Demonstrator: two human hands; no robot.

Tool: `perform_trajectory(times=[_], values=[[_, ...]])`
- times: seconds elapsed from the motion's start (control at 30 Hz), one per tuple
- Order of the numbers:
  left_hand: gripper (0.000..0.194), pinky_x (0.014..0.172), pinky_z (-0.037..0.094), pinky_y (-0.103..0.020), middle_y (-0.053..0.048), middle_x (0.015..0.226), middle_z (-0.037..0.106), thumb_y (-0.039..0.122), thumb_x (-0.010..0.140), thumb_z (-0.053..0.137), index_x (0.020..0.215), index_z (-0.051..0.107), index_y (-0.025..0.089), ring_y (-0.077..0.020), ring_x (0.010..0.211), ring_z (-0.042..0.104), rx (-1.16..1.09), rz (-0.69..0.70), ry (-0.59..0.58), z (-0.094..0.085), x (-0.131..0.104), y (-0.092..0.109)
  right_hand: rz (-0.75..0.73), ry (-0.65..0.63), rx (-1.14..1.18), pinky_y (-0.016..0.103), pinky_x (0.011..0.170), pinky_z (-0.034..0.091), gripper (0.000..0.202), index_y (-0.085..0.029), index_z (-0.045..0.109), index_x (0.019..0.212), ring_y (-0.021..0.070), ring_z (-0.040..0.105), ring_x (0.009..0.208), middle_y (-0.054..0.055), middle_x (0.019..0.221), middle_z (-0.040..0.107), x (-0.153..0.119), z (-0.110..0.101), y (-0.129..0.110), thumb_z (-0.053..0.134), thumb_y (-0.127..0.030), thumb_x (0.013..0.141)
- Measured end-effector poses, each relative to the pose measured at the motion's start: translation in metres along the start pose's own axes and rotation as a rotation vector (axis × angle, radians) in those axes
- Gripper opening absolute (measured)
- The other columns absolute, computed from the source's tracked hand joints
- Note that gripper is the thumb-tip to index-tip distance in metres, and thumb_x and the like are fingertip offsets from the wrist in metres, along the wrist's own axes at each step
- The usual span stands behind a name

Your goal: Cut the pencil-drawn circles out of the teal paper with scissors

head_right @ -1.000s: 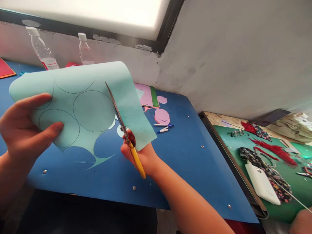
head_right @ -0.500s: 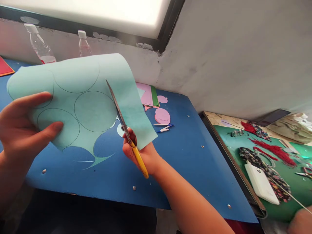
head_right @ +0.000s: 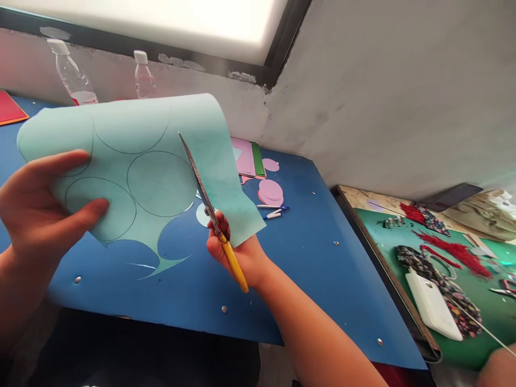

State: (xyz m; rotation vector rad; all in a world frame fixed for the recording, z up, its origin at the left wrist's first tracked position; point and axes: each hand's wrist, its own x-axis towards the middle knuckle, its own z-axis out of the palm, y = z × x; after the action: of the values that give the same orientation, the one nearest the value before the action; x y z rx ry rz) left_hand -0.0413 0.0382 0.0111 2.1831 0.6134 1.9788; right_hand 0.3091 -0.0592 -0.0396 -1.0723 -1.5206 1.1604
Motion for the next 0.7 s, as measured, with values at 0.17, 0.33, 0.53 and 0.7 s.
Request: perform_trajectory(times=[0.17, 0.33, 0.53, 0.7], values=[[0.079, 0.103, 0.084, -0.055, 0.0, 0.13, 0.095, 0.048, 0.07, 0.116, 0.145, 0.094, 0.038, -0.0334, 0.115, 0.094, 0.015, -0.024, 0.011, -0.001, -0.001, 0.0, 0.007, -0.009, -0.016, 0.035, 0.053, 0.049, 0.069, -0.029, 0.068, 0.119, 0.0209, 0.059, 0.067, -0.001, 0.08, 0.061, 0.0, -0.001, 0.002, 0.089, -0.091, 0.097], [0.069, 0.12, 0.08, -0.064, 0.007, 0.139, 0.092, 0.038, 0.082, 0.105, 0.142, 0.087, 0.066, -0.0368, 0.131, 0.09, 0.098, -0.224, -0.077, -0.007, 0.002, 0.019, -0.013, -0.027, -0.032, 0.038, 0.059, 0.054, 0.073, -0.027, 0.068, 0.119, 0.0222, 0.061, 0.071, 0.0, 0.081, 0.06, -0.001, -0.003, 0.002, 0.086, -0.094, 0.098], [0.061, 0.121, 0.081, -0.062, 0.01, 0.137, 0.092, 0.04, 0.085, 0.101, 0.137, 0.087, 0.067, -0.0344, 0.138, 0.089, 0.071, -0.277, -0.087, -0.006, 0.006, 0.024, -0.034, -0.037, -0.06, 0.043, 0.068, 0.061, 0.068, -0.027, 0.072, 0.113, 0.0236, 0.064, 0.073, 0.002, 0.082, 0.064, 0.0, -0.008, -0.002, 0.088, -0.092, 0.097], [0.057, 0.118, 0.082, -0.063, 0.01, 0.137, 0.092, 0.042, 0.086, 0.102, 0.135, 0.088, 0.067, -0.0353, 0.14, 0.088, 0.064, -0.279, -0.086, -0.007, 0.008, 0.025, -0.006, -0.038, -0.04, 0.04, 0.065, 0.057, 0.068, -0.027, 0.071, 0.116, 0.0229, 0.062, 0.074, 0.003, 0.087, 0.066, 0.0, -0.008, -0.011, 0.089, -0.09, 0.097]])
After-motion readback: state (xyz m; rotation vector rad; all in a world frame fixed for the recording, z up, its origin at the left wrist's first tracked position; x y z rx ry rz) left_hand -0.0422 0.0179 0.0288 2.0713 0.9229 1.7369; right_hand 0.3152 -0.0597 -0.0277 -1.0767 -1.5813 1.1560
